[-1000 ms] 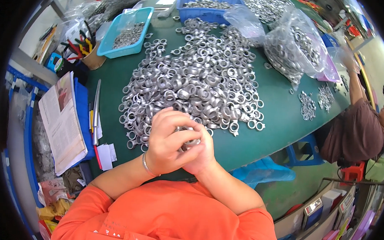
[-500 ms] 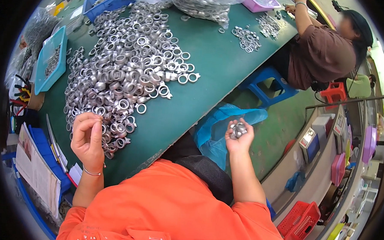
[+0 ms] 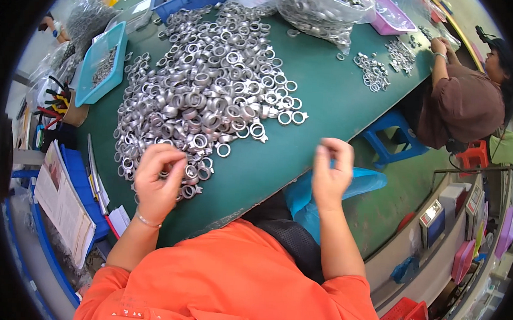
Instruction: The person sorts through a pile of metal ring components on a table and fits small metal pieces into the rings by hand.
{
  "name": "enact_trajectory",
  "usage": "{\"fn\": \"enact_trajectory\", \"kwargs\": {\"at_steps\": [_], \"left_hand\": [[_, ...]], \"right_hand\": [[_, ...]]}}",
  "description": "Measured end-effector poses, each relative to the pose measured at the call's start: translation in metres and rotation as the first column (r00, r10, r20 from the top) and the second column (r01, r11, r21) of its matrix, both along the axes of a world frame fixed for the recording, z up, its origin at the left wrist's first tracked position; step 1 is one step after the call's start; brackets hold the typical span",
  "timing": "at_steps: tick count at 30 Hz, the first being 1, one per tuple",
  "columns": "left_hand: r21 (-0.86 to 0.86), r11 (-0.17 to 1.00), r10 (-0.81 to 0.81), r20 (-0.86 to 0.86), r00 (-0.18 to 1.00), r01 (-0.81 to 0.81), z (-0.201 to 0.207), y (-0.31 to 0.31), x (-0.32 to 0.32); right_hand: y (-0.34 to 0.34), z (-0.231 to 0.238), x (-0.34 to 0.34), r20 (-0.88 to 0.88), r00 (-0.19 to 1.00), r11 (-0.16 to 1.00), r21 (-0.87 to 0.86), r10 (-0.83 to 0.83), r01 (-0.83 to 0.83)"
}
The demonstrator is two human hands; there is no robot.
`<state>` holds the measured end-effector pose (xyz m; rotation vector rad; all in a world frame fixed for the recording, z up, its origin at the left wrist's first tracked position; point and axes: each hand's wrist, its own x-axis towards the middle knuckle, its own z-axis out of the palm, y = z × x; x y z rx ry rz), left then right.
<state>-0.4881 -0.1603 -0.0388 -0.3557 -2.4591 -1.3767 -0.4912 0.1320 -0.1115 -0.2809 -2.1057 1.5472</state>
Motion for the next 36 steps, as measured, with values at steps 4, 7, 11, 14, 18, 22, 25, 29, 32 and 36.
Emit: {"fn": "enact_trajectory", "kwargs": {"at_steps": [4,7,11,14,18,22,25,29,32,36], "left_hand": [[-0.325,0.935,-0.204,-0.176,0.963,0.139,-0.014,0.025,-0.023],[-0.607,0.792,-0.175,-0.112,0.978,0.072,-0.019,0.040,-0.025],[-0.645,0.762,-0.194,-0.137,0.971,0.061,-0.031,0.035,-0.022],[-0.594,0.799,-0.211,-0.128,0.969,0.095,-0.028,0.032,-0.015],[-0.360,0.914,-0.221,-0.052,0.974,0.188,-0.013,0.026,-0.006],[0.038,0.969,-0.247,0.054,0.968,0.245,-0.011,0.015,0.000],[0.334,0.913,-0.290,0.126,0.949,0.234,-0.016,0.008,0.009],[0.597,0.771,-0.369,0.135,0.920,0.221,-0.016,0.006,0.015],[0.798,0.586,-0.447,0.174,0.877,0.141,-0.015,0.005,0.014],[0.868,0.486,-0.501,0.177,0.847,0.106,-0.016,0.001,0.016]], "right_hand": [[-0.061,0.021,-0.034,0.000,0.950,0.816,0.512,0.314,-0.269],[-0.073,0.017,-0.045,0.129,0.952,0.804,0.510,0.278,-0.304],[-0.070,0.013,-0.042,0.091,0.950,0.815,0.494,0.300,-0.304],[-0.066,0.009,-0.037,0.067,0.926,0.810,0.465,0.371,-0.358],[-0.072,0.018,-0.038,-0.009,0.924,0.784,0.531,0.383,-0.320],[-0.073,0.015,-0.035,-0.019,0.903,0.787,0.499,0.429,-0.363],[-0.081,0.027,-0.018,0.038,0.872,0.864,0.125,0.488,-0.488],[-0.093,0.035,-0.003,-0.141,0.755,0.657,-0.410,0.640,-0.633],[-0.098,0.037,0.001,-0.291,0.666,0.491,-0.489,0.687,-0.721],[-0.103,0.041,0.003,-0.304,0.605,0.396,-0.532,0.736,-0.748]]}}
